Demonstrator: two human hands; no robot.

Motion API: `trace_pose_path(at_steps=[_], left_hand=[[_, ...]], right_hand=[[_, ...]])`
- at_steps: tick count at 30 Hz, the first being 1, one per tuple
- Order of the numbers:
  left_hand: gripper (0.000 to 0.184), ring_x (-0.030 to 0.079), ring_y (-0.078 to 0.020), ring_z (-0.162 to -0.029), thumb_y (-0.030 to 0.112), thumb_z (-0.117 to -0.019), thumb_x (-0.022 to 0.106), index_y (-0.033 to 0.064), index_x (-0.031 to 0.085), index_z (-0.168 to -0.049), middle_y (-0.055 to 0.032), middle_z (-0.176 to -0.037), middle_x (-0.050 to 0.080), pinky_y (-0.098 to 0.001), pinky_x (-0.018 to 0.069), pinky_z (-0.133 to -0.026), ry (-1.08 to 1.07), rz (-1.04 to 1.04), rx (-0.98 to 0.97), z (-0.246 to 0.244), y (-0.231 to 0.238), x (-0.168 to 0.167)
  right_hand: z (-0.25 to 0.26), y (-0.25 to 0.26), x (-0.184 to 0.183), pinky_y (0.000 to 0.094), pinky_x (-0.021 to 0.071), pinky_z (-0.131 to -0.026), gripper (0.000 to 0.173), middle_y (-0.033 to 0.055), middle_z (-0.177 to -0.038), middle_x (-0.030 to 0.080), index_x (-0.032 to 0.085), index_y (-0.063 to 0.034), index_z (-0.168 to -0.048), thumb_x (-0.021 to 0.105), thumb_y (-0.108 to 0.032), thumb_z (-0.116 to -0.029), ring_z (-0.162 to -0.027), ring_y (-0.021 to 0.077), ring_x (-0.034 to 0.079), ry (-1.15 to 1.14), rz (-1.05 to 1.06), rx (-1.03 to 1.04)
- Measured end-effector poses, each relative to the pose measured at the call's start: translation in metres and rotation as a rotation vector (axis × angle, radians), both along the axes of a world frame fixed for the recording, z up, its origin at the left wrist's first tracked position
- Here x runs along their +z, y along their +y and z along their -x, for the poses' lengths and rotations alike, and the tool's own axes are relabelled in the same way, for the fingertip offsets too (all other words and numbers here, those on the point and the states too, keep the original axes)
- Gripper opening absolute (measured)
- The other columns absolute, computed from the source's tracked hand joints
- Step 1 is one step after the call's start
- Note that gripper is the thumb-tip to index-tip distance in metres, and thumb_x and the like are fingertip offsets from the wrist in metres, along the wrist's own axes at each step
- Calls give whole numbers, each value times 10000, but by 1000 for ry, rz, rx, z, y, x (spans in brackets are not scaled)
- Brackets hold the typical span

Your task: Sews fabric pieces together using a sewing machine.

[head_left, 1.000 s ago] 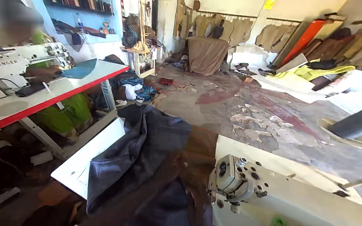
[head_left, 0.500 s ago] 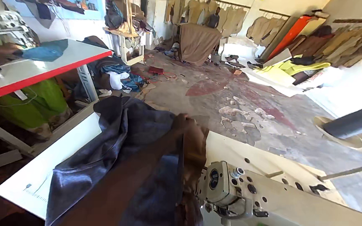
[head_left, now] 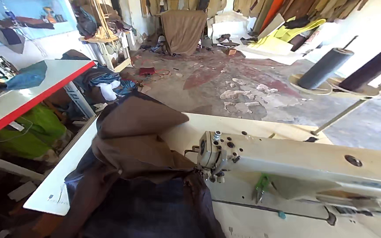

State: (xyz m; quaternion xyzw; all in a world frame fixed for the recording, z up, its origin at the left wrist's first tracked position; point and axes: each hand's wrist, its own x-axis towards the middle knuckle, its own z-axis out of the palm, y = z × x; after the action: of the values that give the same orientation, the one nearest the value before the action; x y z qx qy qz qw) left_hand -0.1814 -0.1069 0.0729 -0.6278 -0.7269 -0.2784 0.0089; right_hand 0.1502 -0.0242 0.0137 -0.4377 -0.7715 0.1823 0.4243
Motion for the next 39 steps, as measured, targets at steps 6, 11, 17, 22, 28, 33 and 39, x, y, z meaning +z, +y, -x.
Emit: trace_pose_path(at_steps=[6, 11, 17, 22, 28, 33, 39], left_hand=[[273, 735, -130, -970, 330, -1028, 619, 109, 779, -1038, -41, -1035, 767, -360, 626, -874, -529, -69, -504, -107, -50, -2], [509, 420, -239, -1467, 306, -1021, 603, 115, 530, -1487, -73, -1558, 488, -431, 370, -1206, -167, 165, -638, -187, 25, -29], [480, 486, -197, -1406, 449, -1066, 481, 176, 578, -1449, -33, -1511, 536, -417, 413, -1160, 20, 99, -596, -200, 75, -67], [214, 606, -199, -1207, 190, -1031, 581, 175, 742, -1172, -45, -1242, 647, -378, 536, -1015, 142, -85, -622, -197, 96, -70], [191, 610, -192, -1165, 182, -1026, 583, 170, 761, -1095, -20, -1159, 672, -382, 517, -1030, 282, -40, -875, -183, 114, -49], [175, 661, -153, -1041, 171, -1032, 577, 121, 744, -1048, -30, -1062, 684, -327, 564, -940, 169, 45, -879, -192, 114, -45], [169, 646, -178, -1040, 125, -1022, 586, 105, 736, -1096, -60, -1072, 656, -332, 558, -942, 132, 101, -778, -201, 100, -43]], right_hand=[[-32, -29, 2, 408, 510, -1064, 242, 60, -1320, 681, 761, -116, -1124, 574, -219, -1011, -1249, 217, 622, -118, 183, 176], [-64, -49, -8, 439, 558, -915, 179, 14, -1177, 726, 788, -172, -1033, 623, -208, -972, -1104, 220, 665, -133, 42, 8], [-76, -58, -16, 441, 515, -980, 215, -29, -1280, 693, 780, -210, -1082, 595, -291, -1008, -1215, 195, 617, -211, 73, 26], [-76, -56, -14, 428, 510, -978, 222, -36, -1281, 689, 777, -222, -1076, 579, -301, -1014, -1217, 185, 613, -204, 108, 32], [-76, -52, -9, 426, 508, -960, 218, -53, -1269, 691, 780, -233, -1055, 579, -303, -1011, -1201, 173, 613, -190, 170, 21], [-77, -51, -11, 430, 513, -938, 222, -49, -1255, 695, 780, -225, -1049, 580, -313, -1009, -1181, 178, 621, -161, 177, 29], [-76, -13, -8, 423, 574, -838, 205, 34, -1031, 726, 791, -151, -1060, 636, -264, -989, -971, 223, 677, -131, 130, -95]])
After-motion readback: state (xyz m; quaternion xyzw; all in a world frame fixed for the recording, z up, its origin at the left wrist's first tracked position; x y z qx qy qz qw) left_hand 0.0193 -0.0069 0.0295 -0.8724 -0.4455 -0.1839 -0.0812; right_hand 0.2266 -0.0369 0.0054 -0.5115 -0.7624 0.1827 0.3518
